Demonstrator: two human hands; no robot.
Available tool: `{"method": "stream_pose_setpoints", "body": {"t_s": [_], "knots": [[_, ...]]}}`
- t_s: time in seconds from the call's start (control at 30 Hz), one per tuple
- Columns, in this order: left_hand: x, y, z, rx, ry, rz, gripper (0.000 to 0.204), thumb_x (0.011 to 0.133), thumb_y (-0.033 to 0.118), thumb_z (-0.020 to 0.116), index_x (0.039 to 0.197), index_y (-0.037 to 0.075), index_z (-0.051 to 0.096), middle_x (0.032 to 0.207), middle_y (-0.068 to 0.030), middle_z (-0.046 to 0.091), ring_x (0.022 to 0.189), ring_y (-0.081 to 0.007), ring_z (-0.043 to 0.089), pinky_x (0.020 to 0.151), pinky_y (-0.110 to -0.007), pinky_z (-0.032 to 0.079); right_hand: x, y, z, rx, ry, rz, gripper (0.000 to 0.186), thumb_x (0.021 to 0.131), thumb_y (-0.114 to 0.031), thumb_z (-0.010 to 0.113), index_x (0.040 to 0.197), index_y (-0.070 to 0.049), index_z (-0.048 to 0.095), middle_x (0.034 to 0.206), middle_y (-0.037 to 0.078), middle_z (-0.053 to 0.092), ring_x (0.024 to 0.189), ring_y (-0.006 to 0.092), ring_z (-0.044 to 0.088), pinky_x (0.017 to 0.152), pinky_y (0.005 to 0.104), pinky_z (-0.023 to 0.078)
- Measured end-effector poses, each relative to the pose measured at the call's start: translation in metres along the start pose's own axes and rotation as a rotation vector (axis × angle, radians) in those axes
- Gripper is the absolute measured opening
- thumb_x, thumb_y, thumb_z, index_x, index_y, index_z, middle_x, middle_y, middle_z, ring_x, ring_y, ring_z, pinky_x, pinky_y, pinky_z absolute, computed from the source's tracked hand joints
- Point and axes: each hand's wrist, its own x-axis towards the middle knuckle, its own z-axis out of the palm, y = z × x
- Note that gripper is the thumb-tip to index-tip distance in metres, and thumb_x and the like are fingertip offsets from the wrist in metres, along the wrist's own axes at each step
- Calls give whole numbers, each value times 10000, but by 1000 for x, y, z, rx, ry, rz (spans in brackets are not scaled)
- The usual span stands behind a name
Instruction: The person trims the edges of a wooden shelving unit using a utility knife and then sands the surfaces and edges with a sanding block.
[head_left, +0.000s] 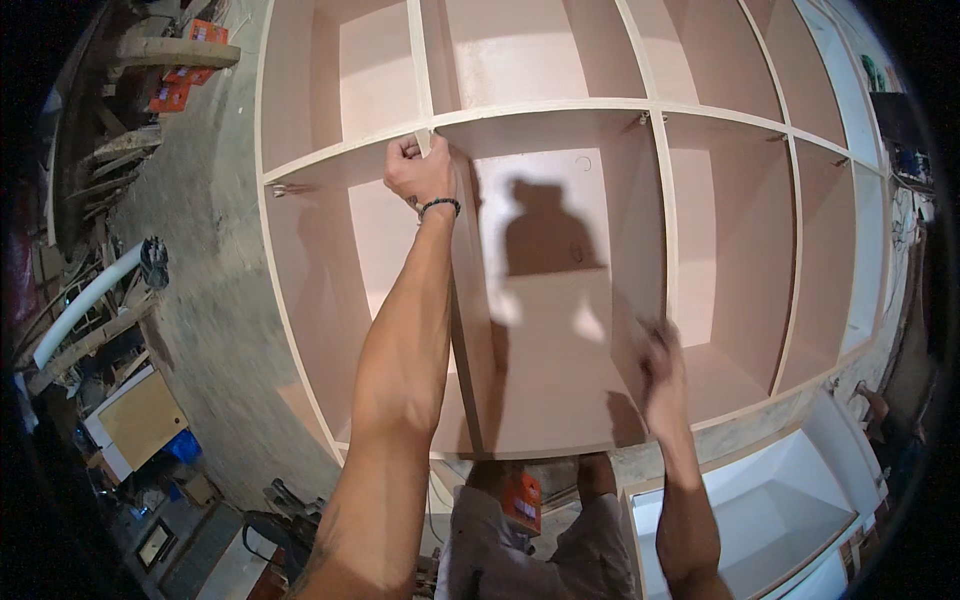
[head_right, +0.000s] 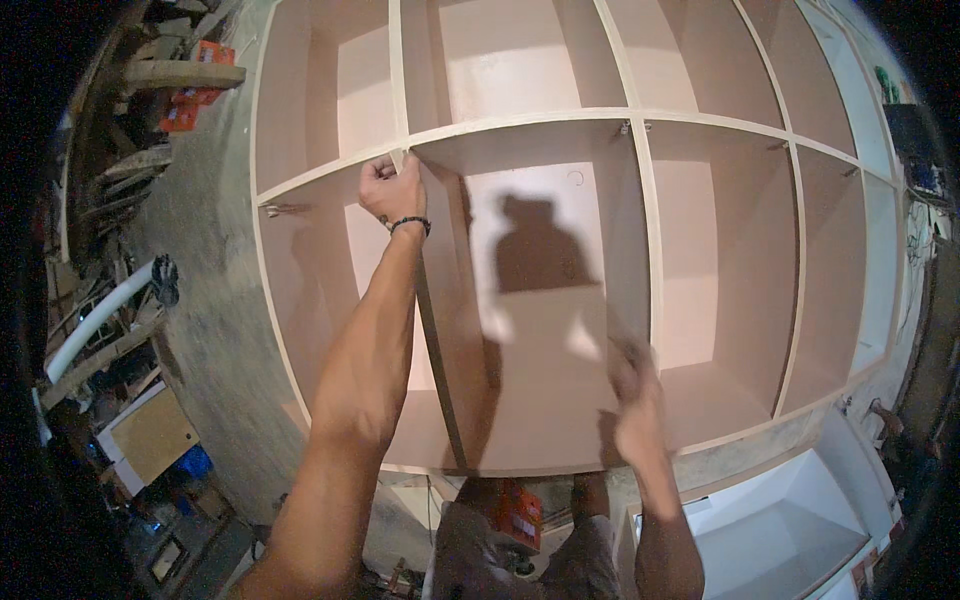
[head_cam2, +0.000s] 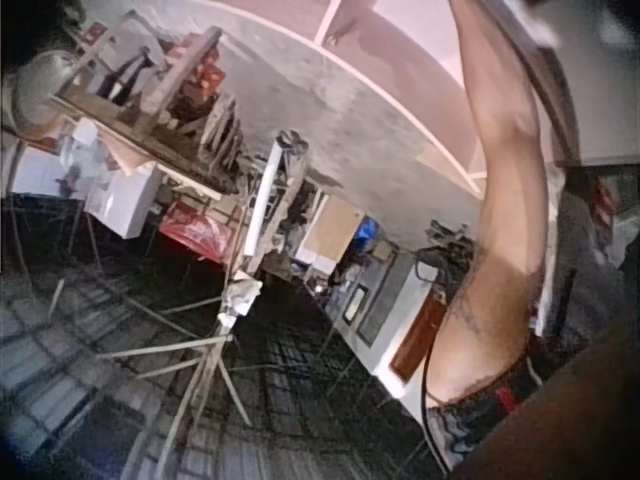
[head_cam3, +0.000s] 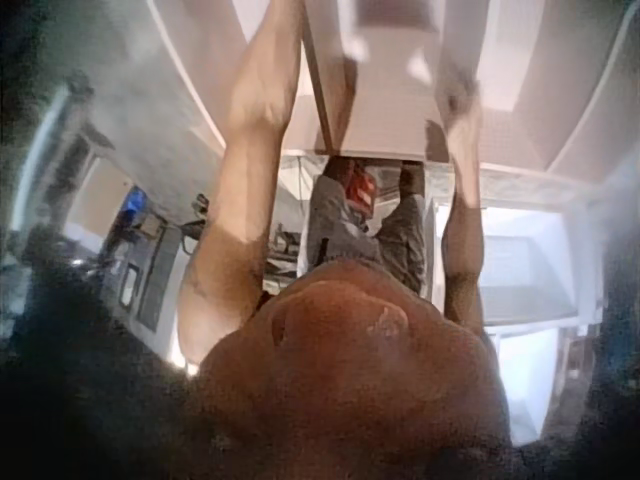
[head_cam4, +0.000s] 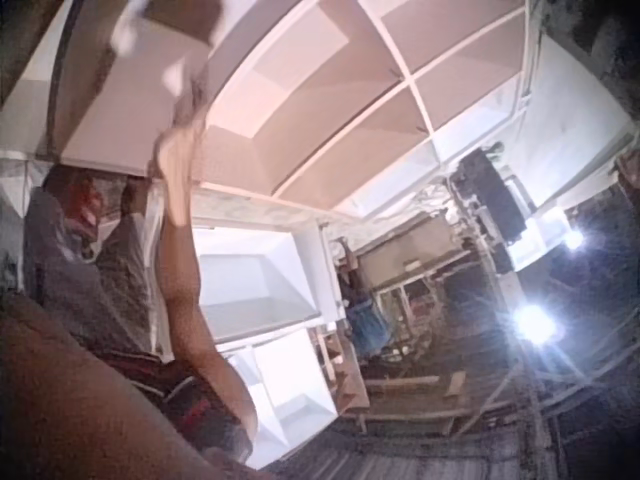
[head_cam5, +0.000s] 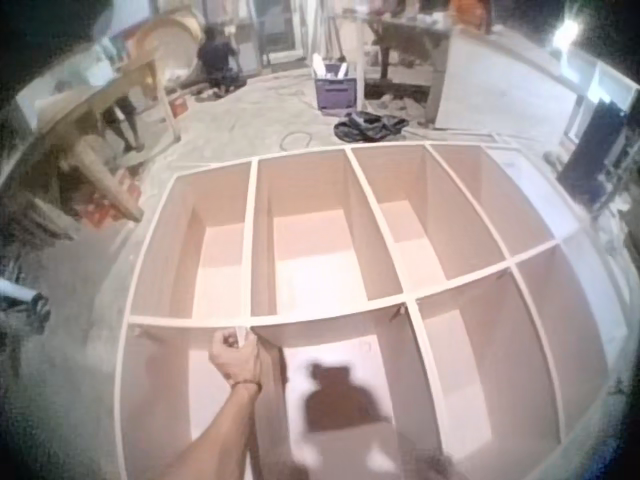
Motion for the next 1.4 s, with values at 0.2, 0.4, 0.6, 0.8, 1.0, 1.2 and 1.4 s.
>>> {"method": "stream_pose_setpoints", "body": {"t_s": [0.2, 0.4, 0.6, 0.8, 1.0, 1.2, 1.4], "knots": [[-2, 1, 5, -118, 6, 2, 217, 742, 71, 834, 839, -12, 658, 715, -31, 663, 618, -87, 571, 586, -264, 493, 190, -84, 112, -490, -119, -615, 394, 1039, -285, 562, 1344, -37, 587, 1199, 211, 653, 1127, 406, 624, 970, 510, 502], [-3, 5, 6, -100, 26, 24, 234, 757, 68, 818, 866, -8, 625, 738, -46, 660, 641, -102, 576, 598, -261, 492, 253, -101, 156, -619, -63, -853, 322, 1019, -364, 593, 1231, -124, 634, 1022, 153, 694, 1011, 366, 678, 860, 507, 545], [-9, 14, 5, -100, 40, -6, 304, 729, 165, 857, 832, -5, 627, 730, -32, 616, 661, -143, 555, 641, -324, 502, 264, -108, 160, -700, -5, -865, 297, 1006, -402, 610, 1117, -136, 677, 978, 133, 705, 992, 318, 706, 820, 495, 575], [-5, 7, 3, -53, 59, 38, 271, 698, 117, 816, 837, -16, 626, 825, -80, 631, 793, -202, 586, 762, -349, 508, 275, -119, 166, -826, -64, -918, 283, 986, -394, 635, 1058, -130, 712, 950, 143, 716, 952, 328, 727, 775, 494, 593], [-5, 6, 7, -113, 56, 19, 274, 686, 32, 809, 799, -1, 562, 973, -74, 581, 617, -113, 509, 512, -282, 450, 272, -119, 170, -818, 26, -981, 272, 965, -378, 655, 1017, -120, 721, 900, 158, 731, 901, 340, 737, 739, 492, 599], [1, -2, 7, -206, 56, 31, 270, 702, 27, 817, 809, -5, 571, 965, -78, 573, 638, -118, 521, 519, -278, 454, 264, -126, 177, -820, 24, -918, 259, 951, -361, 672, 996, -112, 729, 865, 160, 732, 861, 342, 739, 724, 473, 603], [-6, 6, 4, -108, 63, 45, 292, 706, 98, 846, 831, -29, 614, 871, -75, 617, 708, -152, 569, 591, -306, 505, 271, -121, 180, -883, 15, -886, 254, 946, -368, 678, 1008, -128, 732, 820, 140, 731, 821, 326, 748, 718, 457, 608]]}}
